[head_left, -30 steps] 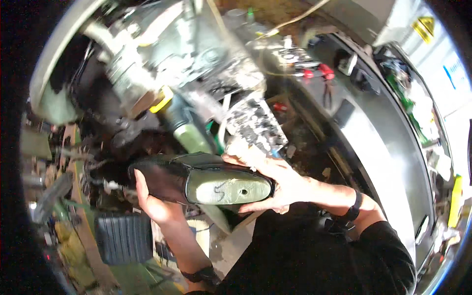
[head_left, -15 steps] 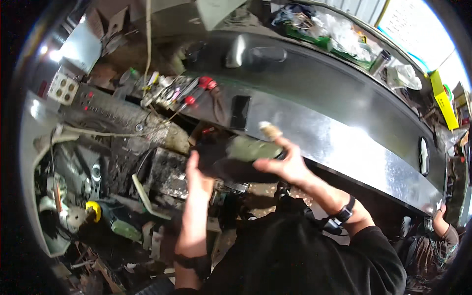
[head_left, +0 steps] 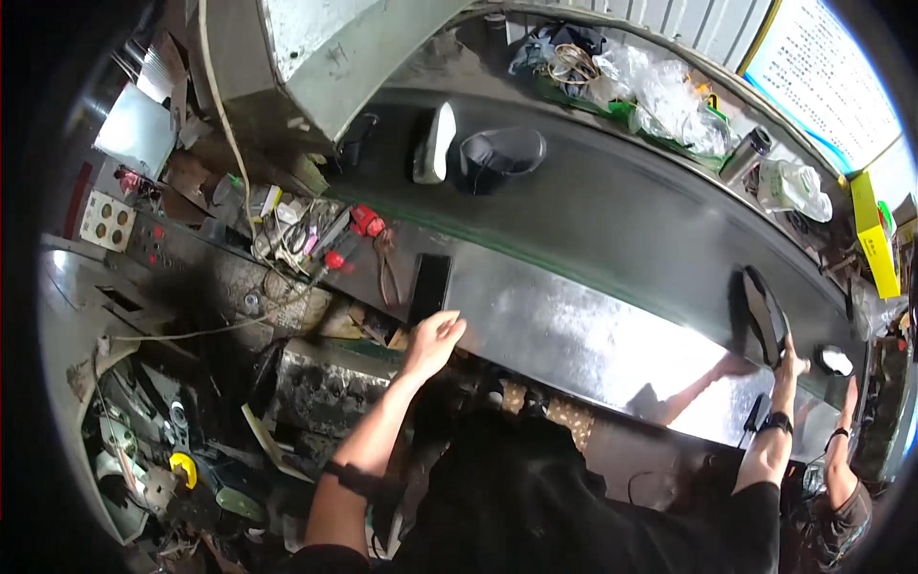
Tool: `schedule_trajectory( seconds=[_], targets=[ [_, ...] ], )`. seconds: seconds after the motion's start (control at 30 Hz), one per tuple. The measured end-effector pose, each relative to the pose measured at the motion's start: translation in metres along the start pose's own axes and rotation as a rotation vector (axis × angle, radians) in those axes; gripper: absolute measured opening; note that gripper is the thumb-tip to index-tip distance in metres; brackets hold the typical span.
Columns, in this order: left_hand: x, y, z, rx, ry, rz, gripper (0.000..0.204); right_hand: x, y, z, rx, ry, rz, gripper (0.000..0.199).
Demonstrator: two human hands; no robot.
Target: Operating a shoe lasting machine to shape leather uppers and placing them on a conveyor belt.
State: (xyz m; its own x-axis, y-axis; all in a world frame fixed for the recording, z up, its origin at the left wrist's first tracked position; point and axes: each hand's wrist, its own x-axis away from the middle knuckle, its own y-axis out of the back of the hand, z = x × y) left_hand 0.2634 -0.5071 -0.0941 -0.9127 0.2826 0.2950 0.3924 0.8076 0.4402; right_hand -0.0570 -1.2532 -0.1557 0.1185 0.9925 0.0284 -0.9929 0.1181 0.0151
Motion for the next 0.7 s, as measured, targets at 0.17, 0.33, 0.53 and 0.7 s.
schedule_trajectory(
  seconds=[0.17,0.33,0.53,0.7],
  targets=[
    [-0.174,-0.020,-0.052,-0.397,-0.450,0.000,0.050,0.092,0.005,-0.015,0.396,0.149,0.384,0.064],
    [-0.303,-0.034,-0.108,-1.147,-0.439,0.230,0.053,0.365,-0.063,0.026,0.156,-0.368,0.927,0.074],
    [-0.251,-0.088,-0.193,-0.065,-0.591,0.624,0.033,0.475,-0.065,0.064,-0.394,-0.766,0.694,0.093],
    [-0.401,0.016,-0.025,-0.651,0.132,-0.309,0.115,0.461,-0.043,0.069,-0.410,-0.913,0.485,0.055]
  ],
)
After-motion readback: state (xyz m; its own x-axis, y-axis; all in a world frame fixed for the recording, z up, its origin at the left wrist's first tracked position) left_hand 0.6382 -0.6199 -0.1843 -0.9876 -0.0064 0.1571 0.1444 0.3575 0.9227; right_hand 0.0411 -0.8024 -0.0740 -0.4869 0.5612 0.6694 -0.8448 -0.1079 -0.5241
